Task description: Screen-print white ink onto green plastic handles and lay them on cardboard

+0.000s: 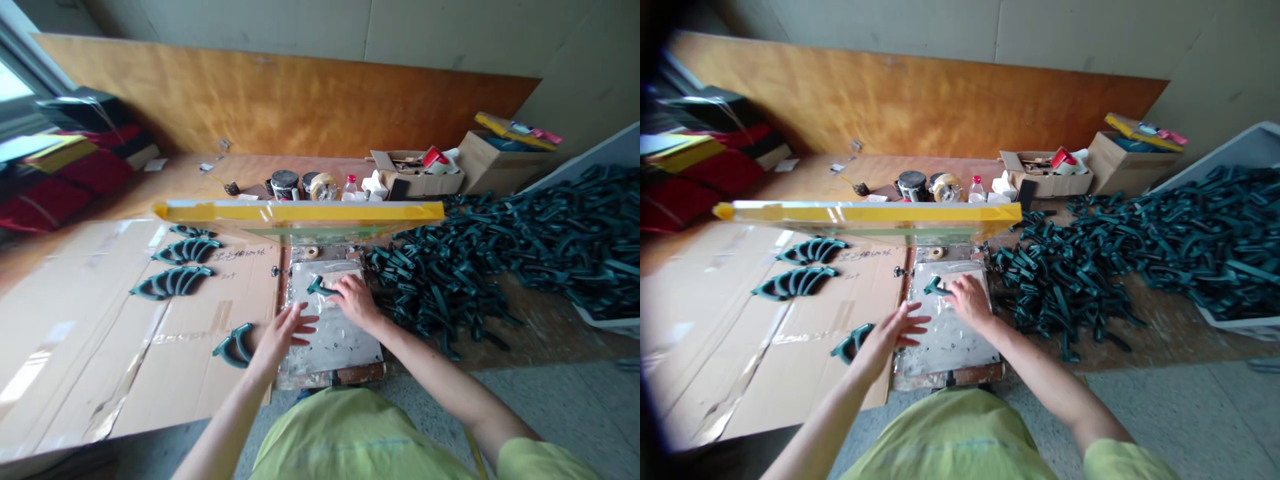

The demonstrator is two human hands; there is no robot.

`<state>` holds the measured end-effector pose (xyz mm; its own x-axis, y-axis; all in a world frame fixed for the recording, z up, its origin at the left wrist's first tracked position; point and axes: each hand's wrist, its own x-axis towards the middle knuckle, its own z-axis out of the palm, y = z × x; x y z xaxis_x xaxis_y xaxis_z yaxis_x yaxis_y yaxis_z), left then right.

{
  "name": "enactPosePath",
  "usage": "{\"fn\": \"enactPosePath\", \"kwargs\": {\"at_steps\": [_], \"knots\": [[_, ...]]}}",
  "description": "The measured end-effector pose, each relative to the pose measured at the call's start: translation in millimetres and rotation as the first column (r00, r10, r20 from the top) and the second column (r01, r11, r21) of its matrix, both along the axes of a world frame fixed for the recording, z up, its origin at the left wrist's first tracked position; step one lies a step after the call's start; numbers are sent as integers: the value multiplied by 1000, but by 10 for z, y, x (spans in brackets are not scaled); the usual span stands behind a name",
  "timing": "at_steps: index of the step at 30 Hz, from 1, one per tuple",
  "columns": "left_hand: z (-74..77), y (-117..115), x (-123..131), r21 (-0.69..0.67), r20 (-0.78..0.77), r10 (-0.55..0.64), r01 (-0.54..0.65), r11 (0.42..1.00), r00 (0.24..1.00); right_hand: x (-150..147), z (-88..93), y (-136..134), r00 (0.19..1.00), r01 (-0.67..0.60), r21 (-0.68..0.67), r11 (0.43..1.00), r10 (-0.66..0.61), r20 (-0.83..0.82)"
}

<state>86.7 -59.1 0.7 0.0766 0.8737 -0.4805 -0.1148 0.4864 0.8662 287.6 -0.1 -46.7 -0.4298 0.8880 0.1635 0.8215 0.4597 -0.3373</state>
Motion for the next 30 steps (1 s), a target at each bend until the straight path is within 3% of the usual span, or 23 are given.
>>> {"fn": "enactPosePath", "kwargs": {"at_steps": [3, 5, 7, 9, 10, 12, 15, 18, 21, 26, 30], "knots": [[-435, -318, 144, -159, 130, 123, -102, 982, 984, -268, 5, -374, 961, -270, 40, 962, 272, -52], [-649, -439, 2, -208, 117, 260, -233, 950, 958, -213, -74, -422, 930, -362, 13, 932, 362, -72], [-853, -526, -348, -247, -6, 353, -344, 906, 936, 76, -190, -276, 972, -236, -54, 970, 234, -36], [-1076, -619, -813, -295, -195, 412, -454, 841, 890, 495, -317, -22, 994, 30, -128, 991, -17, 106], [-1192, -670, -1043, -309, -290, 421, -500, 809, 859, 699, -378, 106, 971, 153, -162, 975, -118, 207], [-1408, -764, -1421, -344, -419, 390, -541, 767, 820, 1013, -489, 304, 914, 263, -251, 932, -158, 373], [-1605, -810, -1699, -377, -534, 262, -504, 777, 804, 1189, -608, 420, 893, 250, -340, 907, -80, 443], [-1613, -718, -1747, -385, -641, 19, -344, 856, 767, 1184, -646, 439, 894, 222, -365, 904, -40, 445], [-1496, -603, -1774, -425, -709, -161, -233, 875, 687, 1195, -611, 472, 891, 194, -403, 895, 11, 454], [-1190, -554, -1737, -380, -807, -208, -216, 899, 553, 1248, -572, 520, 874, 176, -449, 876, 71, 481], [-958, -471, -1329, -240, -876, -139, -167, 956, 461, 1264, -720, 585, 861, 243, -496, 833, 50, 505]]}}
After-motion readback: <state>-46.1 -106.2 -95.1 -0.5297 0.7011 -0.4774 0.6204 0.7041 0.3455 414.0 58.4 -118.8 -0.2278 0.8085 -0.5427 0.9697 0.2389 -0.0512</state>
